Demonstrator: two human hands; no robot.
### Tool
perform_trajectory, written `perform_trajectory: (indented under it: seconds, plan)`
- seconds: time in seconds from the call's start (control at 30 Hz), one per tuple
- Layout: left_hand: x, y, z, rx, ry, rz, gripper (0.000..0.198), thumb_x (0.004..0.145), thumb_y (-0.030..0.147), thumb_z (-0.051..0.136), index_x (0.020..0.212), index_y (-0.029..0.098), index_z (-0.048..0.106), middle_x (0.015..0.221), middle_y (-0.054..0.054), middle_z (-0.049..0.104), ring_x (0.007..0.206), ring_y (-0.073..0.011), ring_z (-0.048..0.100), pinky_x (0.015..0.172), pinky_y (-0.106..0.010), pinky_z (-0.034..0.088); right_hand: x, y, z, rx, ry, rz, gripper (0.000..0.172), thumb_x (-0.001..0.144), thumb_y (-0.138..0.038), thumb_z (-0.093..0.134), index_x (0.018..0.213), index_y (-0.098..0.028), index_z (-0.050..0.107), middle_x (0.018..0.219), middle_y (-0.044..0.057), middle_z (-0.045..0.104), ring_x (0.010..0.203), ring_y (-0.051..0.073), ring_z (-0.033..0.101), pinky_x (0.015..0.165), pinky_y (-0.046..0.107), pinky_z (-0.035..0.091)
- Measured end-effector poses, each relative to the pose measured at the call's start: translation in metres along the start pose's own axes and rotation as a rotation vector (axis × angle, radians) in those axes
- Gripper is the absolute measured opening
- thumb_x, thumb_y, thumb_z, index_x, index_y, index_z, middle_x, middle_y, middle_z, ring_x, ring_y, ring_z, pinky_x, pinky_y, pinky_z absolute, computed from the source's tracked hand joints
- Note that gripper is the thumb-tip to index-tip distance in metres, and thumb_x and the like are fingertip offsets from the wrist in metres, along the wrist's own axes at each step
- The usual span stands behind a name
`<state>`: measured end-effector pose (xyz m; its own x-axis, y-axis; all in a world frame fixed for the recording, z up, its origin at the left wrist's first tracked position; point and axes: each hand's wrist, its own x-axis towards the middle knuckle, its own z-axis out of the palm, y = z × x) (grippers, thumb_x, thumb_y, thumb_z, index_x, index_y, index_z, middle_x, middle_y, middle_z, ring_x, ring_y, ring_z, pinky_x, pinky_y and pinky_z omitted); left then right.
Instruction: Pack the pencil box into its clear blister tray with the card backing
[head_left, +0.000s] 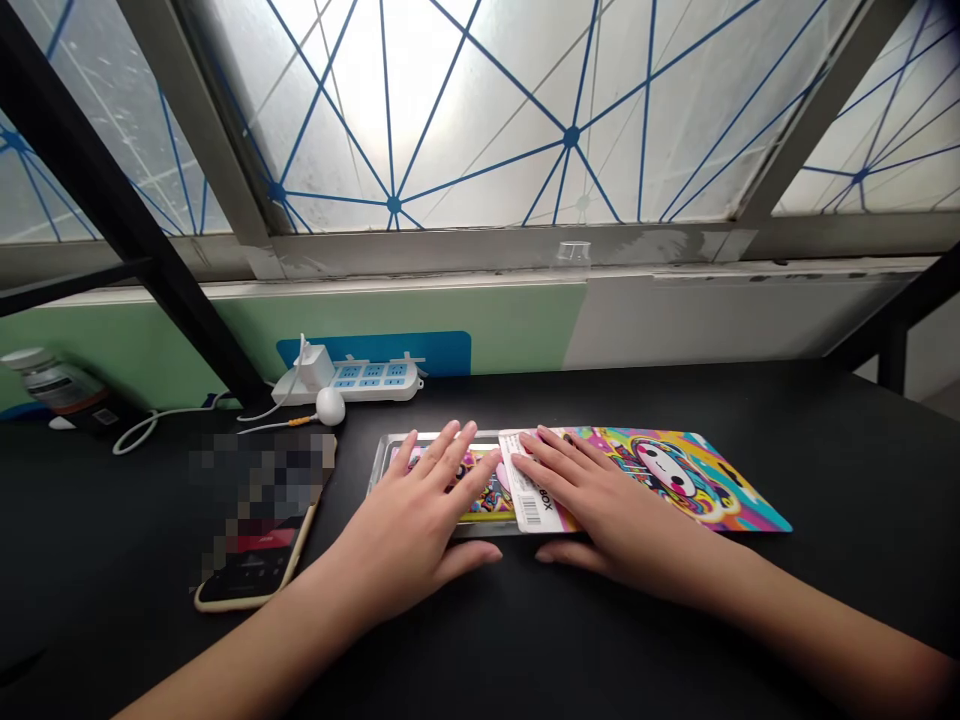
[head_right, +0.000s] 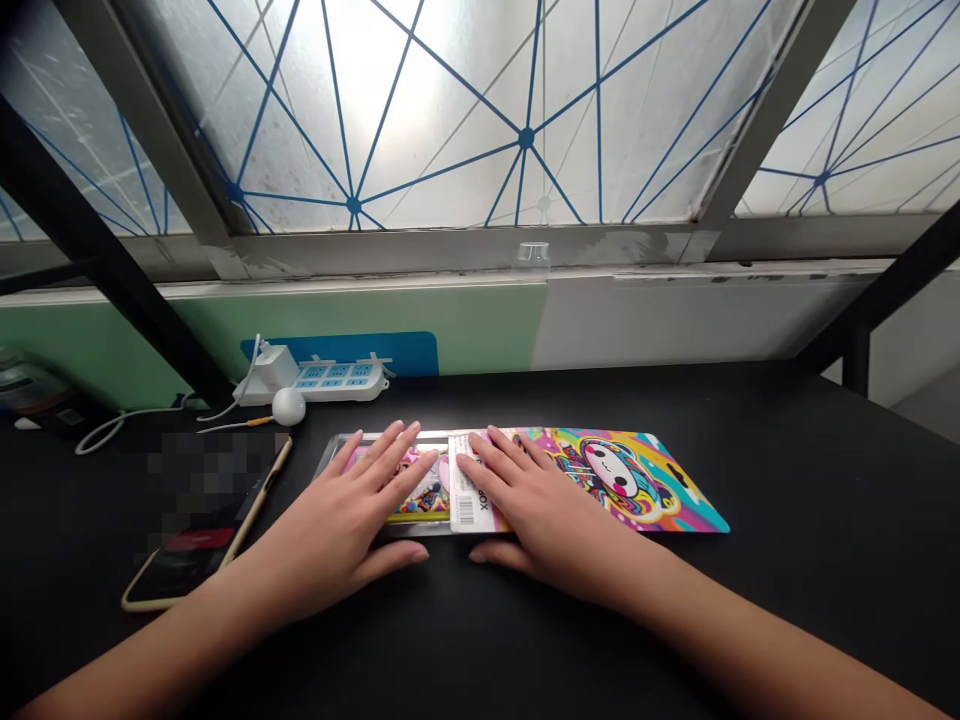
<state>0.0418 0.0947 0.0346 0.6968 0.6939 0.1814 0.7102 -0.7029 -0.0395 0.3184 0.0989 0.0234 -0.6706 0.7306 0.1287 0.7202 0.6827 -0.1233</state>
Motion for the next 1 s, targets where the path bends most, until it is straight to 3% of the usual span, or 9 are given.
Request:
perform_trajectory:
  seconds: [0.23, 0.47, 0.7, 0.87, 1.0]
  plan:
    - [0.000, 0.006, 0.006, -0.016, -0.081, -0.015, 0.080, 0.095, 0.064, 0.056, 0.160, 0.022, 0.033, 0.164, -0.018, 0.033, 0.151, -0.0417, 0.031, 0.111, -0.065, 0.041, 0.000, -0.002, 0.000, -0.050, 0.013, -0.036, 0.079, 0.091, -0.042, 0.070, 0.158, -0.019, 0.036, 0.164, 0.018, 0.034, 0.152, 0.038, 0.030, 0.118, 0.060, 0.035]
    - [0.000, 0.004, 0.006, -0.006, -0.017, -0.055, 0.073, 0.094, 0.065, 0.057, 0.155, 0.026, 0.044, 0.159, -0.013, 0.046, 0.143, -0.0428, 0.045, 0.108, -0.062, 0.046, -0.009, 0.013, -0.010, -0.005, -0.035, -0.039, 0.079, 0.091, -0.039, 0.070, 0.160, -0.027, 0.033, 0.166, 0.012, 0.033, 0.152, 0.035, 0.031, 0.121, 0.058, 0.032]
    - [0.000, -0.011, 0.000, 0.047, 0.033, -0.147, 0.051, 0.099, 0.057, 0.053, 0.135, 0.024, 0.066, 0.142, -0.011, 0.065, 0.132, -0.0407, 0.058, 0.102, -0.055, 0.053, -0.010, 0.022, -0.012, 0.033, -0.059, -0.002, 0.081, 0.090, -0.030, 0.068, 0.161, -0.030, 0.030, 0.168, 0.009, 0.030, 0.153, 0.034, 0.028, 0.121, 0.056, 0.033]
    - [-0.001, -0.020, -0.001, 0.077, 0.061, -0.176, 0.046, 0.103, 0.054, 0.047, 0.129, 0.023, 0.070, 0.134, -0.010, 0.070, 0.125, -0.0387, 0.063, 0.099, -0.056, 0.054, -0.009, 0.031, -0.018, 0.010, -0.084, 0.000, 0.079, 0.089, -0.012, 0.054, 0.161, -0.031, 0.028, 0.168, 0.005, 0.029, 0.154, 0.030, 0.027, 0.122, 0.057, 0.030]
    - [0.000, -0.022, -0.002, 0.063, 0.068, -0.180, 0.047, 0.104, 0.053, 0.044, 0.133, 0.024, 0.068, 0.136, -0.010, 0.069, 0.126, -0.0375, 0.062, 0.099, -0.054, 0.053, -0.012, 0.043, -0.022, -0.002, -0.092, 0.017, 0.071, 0.095, -0.012, 0.046, 0.160, -0.035, 0.032, 0.167, 0.003, 0.031, 0.152, 0.030, 0.031, 0.120, 0.059, 0.032]
